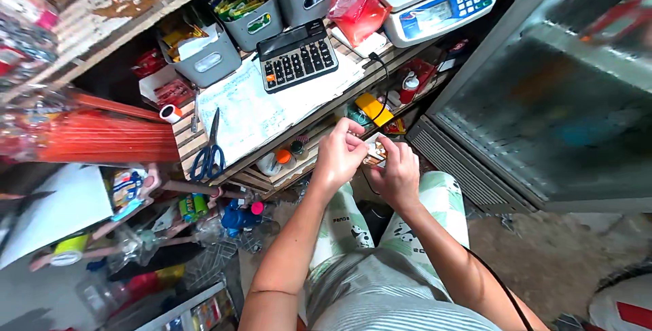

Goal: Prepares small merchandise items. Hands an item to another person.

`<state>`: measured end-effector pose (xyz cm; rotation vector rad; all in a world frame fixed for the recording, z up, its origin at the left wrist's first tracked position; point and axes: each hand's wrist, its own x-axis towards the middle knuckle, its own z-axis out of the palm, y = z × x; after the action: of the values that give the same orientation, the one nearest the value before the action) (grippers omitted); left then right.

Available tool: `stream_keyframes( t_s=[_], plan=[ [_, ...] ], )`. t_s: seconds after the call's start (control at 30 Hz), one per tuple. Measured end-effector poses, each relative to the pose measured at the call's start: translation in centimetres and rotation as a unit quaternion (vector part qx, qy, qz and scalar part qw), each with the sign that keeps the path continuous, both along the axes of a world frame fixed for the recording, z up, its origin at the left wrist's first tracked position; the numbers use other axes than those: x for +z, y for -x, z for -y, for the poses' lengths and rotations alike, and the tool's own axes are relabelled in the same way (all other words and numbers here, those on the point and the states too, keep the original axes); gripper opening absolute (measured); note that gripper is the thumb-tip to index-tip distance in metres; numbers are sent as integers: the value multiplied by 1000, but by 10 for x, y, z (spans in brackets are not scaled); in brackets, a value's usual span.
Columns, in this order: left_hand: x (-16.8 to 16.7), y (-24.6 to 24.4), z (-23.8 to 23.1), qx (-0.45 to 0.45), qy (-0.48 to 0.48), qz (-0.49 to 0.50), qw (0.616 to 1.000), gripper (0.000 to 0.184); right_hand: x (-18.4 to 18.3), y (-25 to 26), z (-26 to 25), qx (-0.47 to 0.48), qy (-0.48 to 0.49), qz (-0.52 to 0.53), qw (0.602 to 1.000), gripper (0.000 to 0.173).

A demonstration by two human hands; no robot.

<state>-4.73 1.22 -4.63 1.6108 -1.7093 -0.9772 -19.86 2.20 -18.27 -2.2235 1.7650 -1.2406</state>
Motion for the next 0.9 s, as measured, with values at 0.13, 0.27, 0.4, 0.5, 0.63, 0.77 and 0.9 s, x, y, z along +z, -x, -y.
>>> stream_keyframes(
  t_s=[0.13, 0.27, 0.4, 0.5, 0.63, 0.77, 0.9],
  plan=[
    [17, -24, 4, -4, 90, 4, 996, 34, -10, 12, -7, 26, -56, 111, 992, 82],
    [50, -60, 3, -24, 132, -1, 991, 42, 12, 29, -16, 220, -185, 389, 875, 83],
    [67, -80, 17, -185, 68, -3, 980, 48, 57, 26, -8, 518, -232, 337, 751, 81],
    [67, -75, 20, -212, 40, -44, 975, 46, 74, 7, -6, 547, -250, 327, 729, 81],
    [23, -59, 10, -156, 39, -125, 979, 45, 72, -4, -11, 477, -207, 378, 766, 91],
    [0, -43, 5, -179, 41, -186, 965, 31, 72, -11, -14, 411, -209, 360, 811, 99],
    [55, -66, 19, -72, 61, -242, 966, 40, 67, -18, -4, 453, -199, 423, 759, 93]
  ],
)
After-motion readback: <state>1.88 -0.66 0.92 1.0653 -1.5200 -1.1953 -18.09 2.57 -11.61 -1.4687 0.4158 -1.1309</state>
